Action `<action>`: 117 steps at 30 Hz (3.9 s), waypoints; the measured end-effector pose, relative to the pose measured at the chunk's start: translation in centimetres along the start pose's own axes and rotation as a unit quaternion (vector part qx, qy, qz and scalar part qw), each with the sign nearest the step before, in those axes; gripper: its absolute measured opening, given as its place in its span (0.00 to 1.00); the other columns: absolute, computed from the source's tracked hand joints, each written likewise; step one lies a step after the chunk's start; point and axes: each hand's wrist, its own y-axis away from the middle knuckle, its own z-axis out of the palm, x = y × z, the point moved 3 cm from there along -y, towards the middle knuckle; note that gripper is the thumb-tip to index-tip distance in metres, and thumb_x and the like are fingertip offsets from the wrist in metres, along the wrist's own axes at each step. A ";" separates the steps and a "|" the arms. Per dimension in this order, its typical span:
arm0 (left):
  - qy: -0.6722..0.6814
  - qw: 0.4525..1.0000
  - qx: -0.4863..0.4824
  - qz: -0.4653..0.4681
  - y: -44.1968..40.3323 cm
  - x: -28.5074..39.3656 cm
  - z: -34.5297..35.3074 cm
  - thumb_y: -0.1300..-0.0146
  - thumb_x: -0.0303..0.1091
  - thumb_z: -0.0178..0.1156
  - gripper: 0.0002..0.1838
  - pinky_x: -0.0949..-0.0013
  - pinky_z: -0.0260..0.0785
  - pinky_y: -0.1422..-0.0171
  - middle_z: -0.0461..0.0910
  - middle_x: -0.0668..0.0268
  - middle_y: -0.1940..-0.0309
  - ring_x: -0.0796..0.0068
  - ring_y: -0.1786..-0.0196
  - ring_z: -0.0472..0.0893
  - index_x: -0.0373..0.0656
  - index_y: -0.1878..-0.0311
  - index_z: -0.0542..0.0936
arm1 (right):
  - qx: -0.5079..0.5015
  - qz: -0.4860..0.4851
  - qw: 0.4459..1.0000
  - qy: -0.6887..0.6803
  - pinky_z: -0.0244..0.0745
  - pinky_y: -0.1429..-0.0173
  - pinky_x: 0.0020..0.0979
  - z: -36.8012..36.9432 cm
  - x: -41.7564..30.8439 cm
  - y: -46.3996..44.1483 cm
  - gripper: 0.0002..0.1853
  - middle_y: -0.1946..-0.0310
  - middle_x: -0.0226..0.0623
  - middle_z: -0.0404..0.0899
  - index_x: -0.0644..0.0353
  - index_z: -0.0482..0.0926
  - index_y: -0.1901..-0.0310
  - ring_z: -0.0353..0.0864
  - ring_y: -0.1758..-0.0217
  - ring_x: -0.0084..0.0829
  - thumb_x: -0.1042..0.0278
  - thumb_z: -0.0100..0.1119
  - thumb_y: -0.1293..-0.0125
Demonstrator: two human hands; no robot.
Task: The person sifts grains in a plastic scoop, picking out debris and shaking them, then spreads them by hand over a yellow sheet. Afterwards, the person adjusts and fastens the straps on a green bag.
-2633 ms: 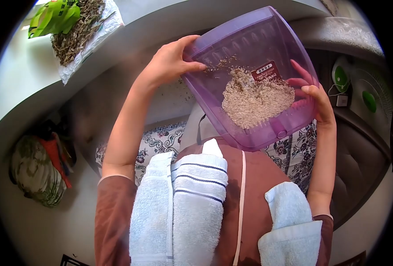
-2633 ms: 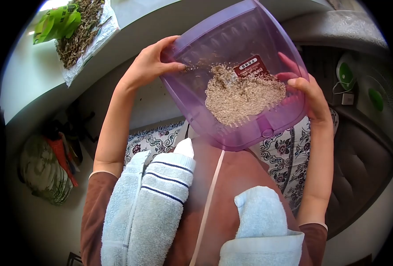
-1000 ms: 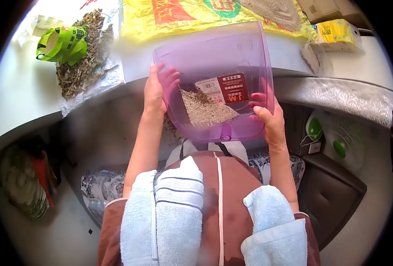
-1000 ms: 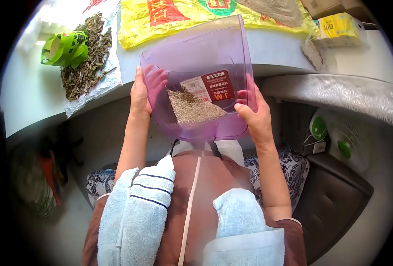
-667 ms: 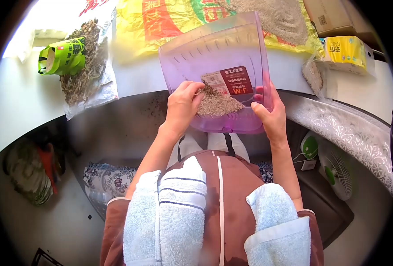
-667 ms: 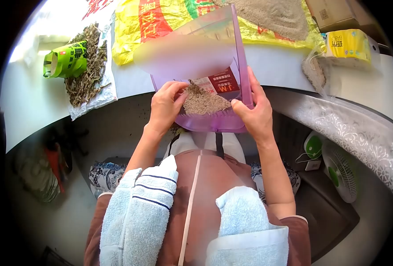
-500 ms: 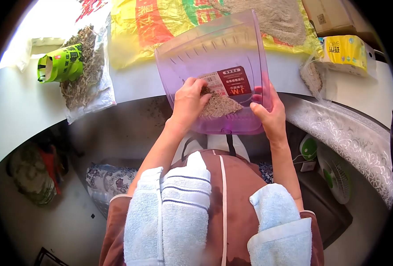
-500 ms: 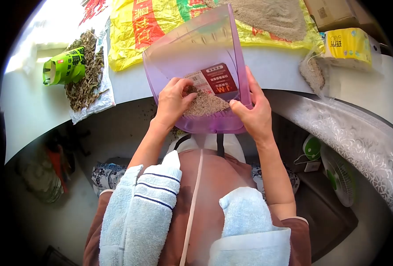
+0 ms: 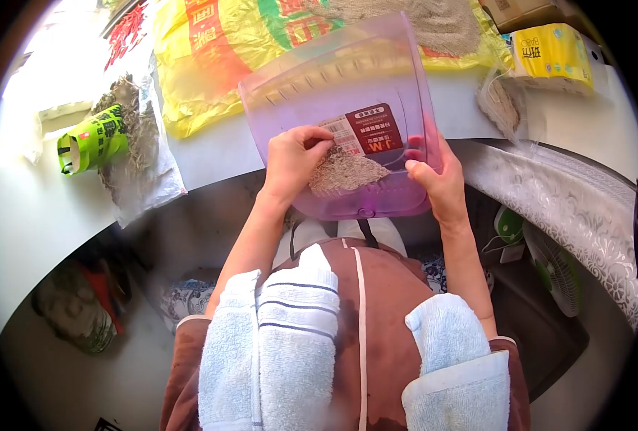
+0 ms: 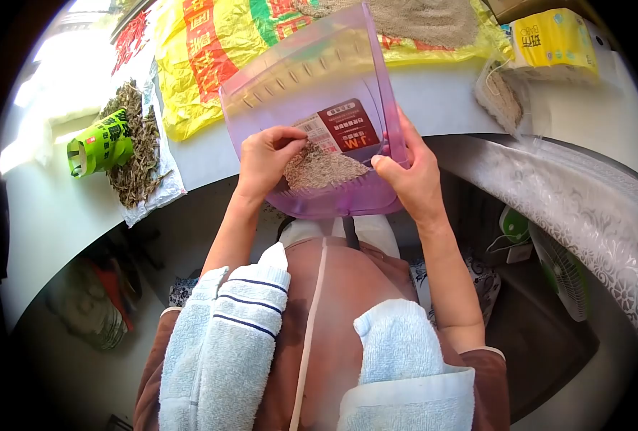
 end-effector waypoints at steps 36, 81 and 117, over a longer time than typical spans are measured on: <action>0.435 0.896 0.081 -0.026 8.2 -7.9 -6.2 0.28 0.59 0.36 0.33 0.68 0.68 0.47 0.77 0.59 0.58 0.68 0.55 0.76 0.48 0.29 0.55 | -0.018 -0.003 0.991 -0.136 0.77 0.52 0.29 5.0 10.4 6.8 0.40 0.49 0.35 0.72 0.57 0.62 0.33 0.75 0.48 0.29 0.62 0.59 0.51; 0.273 0.953 -0.133 -0.012 30.7 -10.8 -5.0 0.28 0.58 0.33 0.30 0.68 0.73 0.55 0.79 0.59 0.62 0.71 0.62 0.79 0.61 0.26 0.52 | 0.222 -0.143 0.940 -0.217 0.53 0.29 0.31 12.7 22.9 40.4 0.33 0.35 0.41 0.62 0.68 0.58 0.32 0.62 0.33 0.31 0.47 0.38 0.26; 0.233 0.947 -0.222 -0.009 34.2 -11.8 4.3 0.26 0.54 0.34 0.29 0.69 0.72 0.57 0.78 0.59 0.64 0.72 0.66 0.78 0.56 0.26 0.53 | 0.317 -0.101 0.914 -0.230 0.55 0.29 0.30 9.9 28.3 48.4 0.36 0.34 0.40 0.63 0.66 0.57 0.31 0.62 0.32 0.31 0.42 0.40 0.29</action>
